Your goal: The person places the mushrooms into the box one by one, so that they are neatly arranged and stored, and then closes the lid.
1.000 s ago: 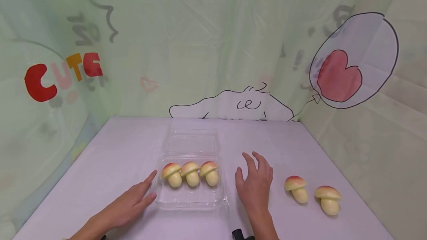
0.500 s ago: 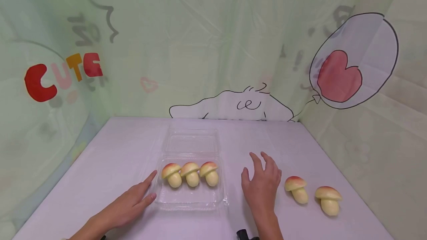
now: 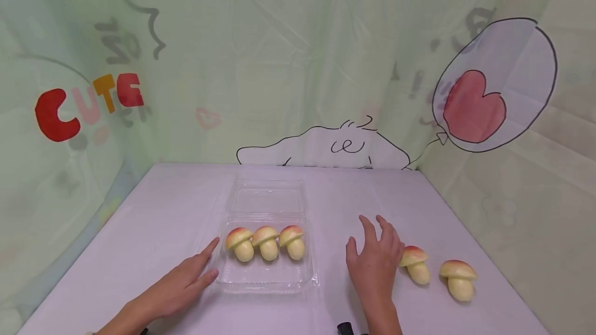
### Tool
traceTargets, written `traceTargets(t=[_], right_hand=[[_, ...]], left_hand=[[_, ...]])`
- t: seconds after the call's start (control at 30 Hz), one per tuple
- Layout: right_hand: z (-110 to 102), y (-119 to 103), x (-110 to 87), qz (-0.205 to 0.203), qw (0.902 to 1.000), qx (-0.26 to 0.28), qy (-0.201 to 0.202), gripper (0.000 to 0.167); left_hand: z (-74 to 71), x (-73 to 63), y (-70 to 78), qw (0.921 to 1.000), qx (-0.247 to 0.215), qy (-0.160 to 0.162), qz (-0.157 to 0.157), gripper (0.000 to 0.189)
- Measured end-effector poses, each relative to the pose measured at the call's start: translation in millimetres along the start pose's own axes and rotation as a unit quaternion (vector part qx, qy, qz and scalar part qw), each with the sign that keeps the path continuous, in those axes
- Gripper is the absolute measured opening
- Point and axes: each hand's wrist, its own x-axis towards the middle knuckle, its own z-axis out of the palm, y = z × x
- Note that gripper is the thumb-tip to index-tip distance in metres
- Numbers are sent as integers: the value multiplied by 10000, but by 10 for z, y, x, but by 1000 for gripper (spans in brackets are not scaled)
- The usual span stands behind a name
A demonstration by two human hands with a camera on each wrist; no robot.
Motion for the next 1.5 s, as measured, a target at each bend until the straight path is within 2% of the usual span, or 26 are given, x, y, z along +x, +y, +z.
traceTargets(t=[0.23,0.47,0.67,0.93,1.2,1.5], right_hand=[[-37,85,-22,316,9993,-111,-175,46],[-84,173,-26,388,9989,-215,-142,46],[-111,240,-12,662,9970,-342,-217,47],[-137,294,-4,1231,9876,-663,-716,49],[-185,351,1,1532,9836,-667,-687,48],[-263,443,13,1968,9720,-863,-950,49]], left_hand=[[-10,2,2,10000,-7,2,-17,72],[2,12,-12,10000,-7,-10,13,73],[2,14,-10,10000,-8,-24,-21,73],[10,23,-27,10000,38,7,11,73],[30,32,-48,10000,20,-1,4,74],[26,32,-43,10000,53,2,21,73]])
